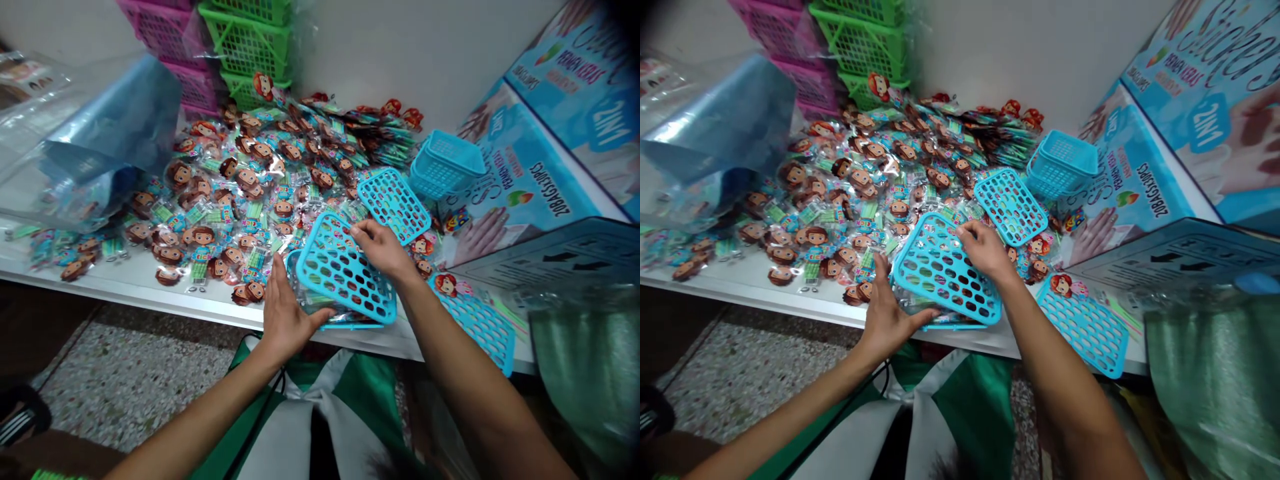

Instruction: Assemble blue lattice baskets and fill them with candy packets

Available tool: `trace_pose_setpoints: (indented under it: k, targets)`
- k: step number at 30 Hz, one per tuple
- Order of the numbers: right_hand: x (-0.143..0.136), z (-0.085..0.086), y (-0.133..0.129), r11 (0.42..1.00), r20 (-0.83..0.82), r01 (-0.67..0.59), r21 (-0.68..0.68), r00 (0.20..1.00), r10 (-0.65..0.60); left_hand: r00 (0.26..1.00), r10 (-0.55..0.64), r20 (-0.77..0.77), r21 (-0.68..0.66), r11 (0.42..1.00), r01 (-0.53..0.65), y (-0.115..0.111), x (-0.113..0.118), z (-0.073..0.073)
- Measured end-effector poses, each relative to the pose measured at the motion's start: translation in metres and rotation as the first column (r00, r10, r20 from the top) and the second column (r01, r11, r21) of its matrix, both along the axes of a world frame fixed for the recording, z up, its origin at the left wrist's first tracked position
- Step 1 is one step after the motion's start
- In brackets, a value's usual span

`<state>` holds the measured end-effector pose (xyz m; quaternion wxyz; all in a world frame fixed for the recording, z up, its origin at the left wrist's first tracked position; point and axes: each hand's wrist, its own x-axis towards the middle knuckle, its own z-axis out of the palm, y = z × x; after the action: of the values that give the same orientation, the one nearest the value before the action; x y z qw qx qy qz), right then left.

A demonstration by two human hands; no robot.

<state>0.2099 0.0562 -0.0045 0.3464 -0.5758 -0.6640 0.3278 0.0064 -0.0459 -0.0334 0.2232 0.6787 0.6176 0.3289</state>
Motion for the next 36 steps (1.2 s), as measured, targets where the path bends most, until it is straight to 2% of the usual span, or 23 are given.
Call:
trace_pose_setpoints:
  k: [3, 5, 8, 12, 15, 18, 20, 22, 25, 27, 30, 32, 34, 36]
  targets:
    - [-0.006, 0.003, -0.014, 0.997, 0.043, -0.052, 0.063, 0.998, 0.049, 0.999, -0.033, 0.042, -0.004, 0.999, 0.033, 0.0, -0.001, -0.001]
    - [-0.015, 0.001, -0.022, 0.982, 0.153, -0.042, 0.183, 0.988, 0.014, 0.994, -0.058, 0.093, 0.014, 0.998, 0.057, 0.001, -0.002, -0.002]
    - [-0.027, -0.006, -0.029, 0.928, 0.338, -0.062, 0.367, 0.938, -0.071, 0.978, -0.108, 0.177, 0.041, 0.994, 0.102, 0.001, -0.006, -0.006]
    - [-0.034, -0.016, -0.03, 0.884, 0.434, -0.138, 0.447, 0.898, -0.079, 0.925, -0.297, 0.239, 0.02, 0.953, 0.301, 0.001, -0.023, -0.01]
    - [-0.035, -0.02, -0.03, 0.883, 0.474, -0.165, 0.438, 0.878, -0.071, 0.802, -0.388, 0.454, -0.084, 0.878, 0.472, 0.001, -0.041, -0.011]
    - [-0.037, -0.023, -0.031, 0.895, 0.535, -0.183, 0.408, 0.842, -0.072, 0.598, -0.316, 0.736, -0.132, 0.8, 0.585, 0.002, -0.053, -0.012]
    - [-0.039, -0.024, -0.032, 0.903, 0.576, -0.194, 0.382, 0.815, -0.069, 0.52, -0.282, 0.807, -0.13, 0.772, 0.622, 0.0, -0.055, -0.012]
    - [-0.041, -0.024, -0.033, 0.917, 0.617, -0.198, 0.345, 0.785, -0.062, 0.554, -0.248, 0.795, -0.157, 0.797, 0.583, -0.004, -0.049, -0.012]
    - [-0.045, -0.023, -0.034, 0.933, 0.655, -0.188, 0.307, 0.753, -0.064, 0.691, -0.097, 0.716, -0.225, 0.906, 0.359, -0.012, -0.032, -0.013]
    - [-0.045, -0.023, -0.034, 0.938, 0.672, -0.187, 0.291, 0.738, -0.061, 0.687, 0.023, 0.727, -0.248, 0.941, 0.231, -0.017, -0.02, -0.013]
    - [-0.045, -0.023, -0.032, 0.947, 0.698, -0.208, 0.246, 0.716, -0.024, 0.551, 0.149, 0.821, -0.279, 0.947, 0.159, -0.014, -0.008, -0.01]
    - [-0.045, -0.023, -0.03, 0.95, 0.694, -0.211, 0.228, 0.72, -0.007, 0.498, 0.242, 0.833, -0.335, 0.936, 0.105, -0.006, -0.005, -0.005]
    - [-0.044, -0.024, -0.029, 0.954, 0.672, -0.194, 0.228, 0.741, -0.01, 0.547, 0.318, 0.774, -0.401, 0.915, 0.036, 0.004, -0.006, 0.001]
    - [-0.044, -0.025, -0.028, 0.958, 0.646, -0.166, 0.235, 0.763, -0.026, 0.668, 0.323, 0.671, -0.416, 0.909, -0.022, 0.014, -0.009, 0.005]
